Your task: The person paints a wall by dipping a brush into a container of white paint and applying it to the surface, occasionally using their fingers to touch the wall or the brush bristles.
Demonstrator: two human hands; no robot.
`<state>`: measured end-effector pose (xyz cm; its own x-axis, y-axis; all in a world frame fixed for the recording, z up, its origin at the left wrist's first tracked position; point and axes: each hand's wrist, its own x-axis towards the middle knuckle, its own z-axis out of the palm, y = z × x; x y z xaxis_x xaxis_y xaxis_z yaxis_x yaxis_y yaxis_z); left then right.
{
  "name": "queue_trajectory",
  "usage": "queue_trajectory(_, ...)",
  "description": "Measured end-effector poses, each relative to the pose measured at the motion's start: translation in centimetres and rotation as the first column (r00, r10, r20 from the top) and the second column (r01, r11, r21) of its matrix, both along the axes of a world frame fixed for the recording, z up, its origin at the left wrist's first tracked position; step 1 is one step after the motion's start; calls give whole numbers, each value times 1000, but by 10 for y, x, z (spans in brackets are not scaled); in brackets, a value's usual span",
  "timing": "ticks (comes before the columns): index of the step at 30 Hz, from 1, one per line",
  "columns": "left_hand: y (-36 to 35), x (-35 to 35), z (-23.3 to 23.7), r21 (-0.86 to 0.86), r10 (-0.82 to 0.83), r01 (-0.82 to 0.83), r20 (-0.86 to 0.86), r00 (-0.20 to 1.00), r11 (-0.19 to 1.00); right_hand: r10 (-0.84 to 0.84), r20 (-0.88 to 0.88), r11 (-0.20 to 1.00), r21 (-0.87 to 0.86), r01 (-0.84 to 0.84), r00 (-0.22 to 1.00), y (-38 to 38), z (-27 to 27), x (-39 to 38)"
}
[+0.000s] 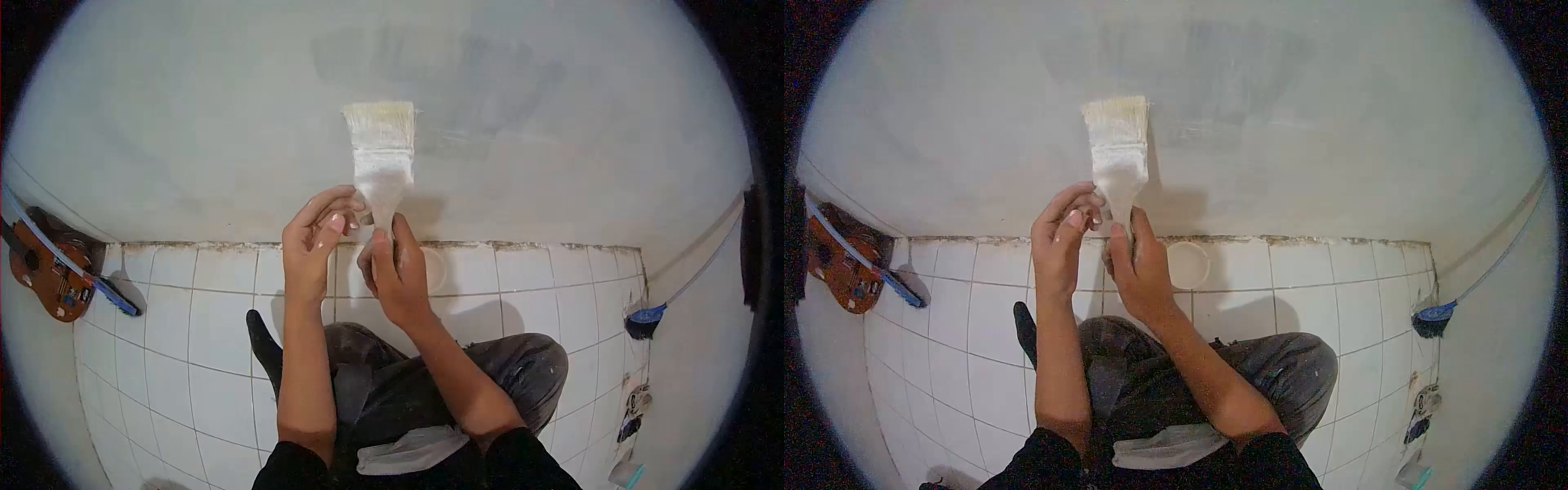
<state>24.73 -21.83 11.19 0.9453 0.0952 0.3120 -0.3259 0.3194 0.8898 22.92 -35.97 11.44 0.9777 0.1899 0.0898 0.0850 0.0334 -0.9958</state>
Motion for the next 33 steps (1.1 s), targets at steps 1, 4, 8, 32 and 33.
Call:
queue_trajectory(1,-1,-1,1,3,-1,1,3,1000,1000,-1,3,1000,3,1,1000,3,-8,-1)
queue_trajectory(4,-5,-3,5,-116,-114,122,75,991,986,-166,324,985,2,174,931,6,-17,0)
queue_trajectory(8,-7,-7,6,-159,-163,176,90,983,971,-200,404,977,12,213,893,-2,-8,-1)
queue_trajectory(32,-19,7,-8,106,51,-33,-173,984,994,22,25,980,-199,-16,999,-4,-10,22)
queue_trajectory(33,-19,8,-8,70,49,-34,-218,975,997,21,-37,981,-190,-27,999,-2,-10,19)
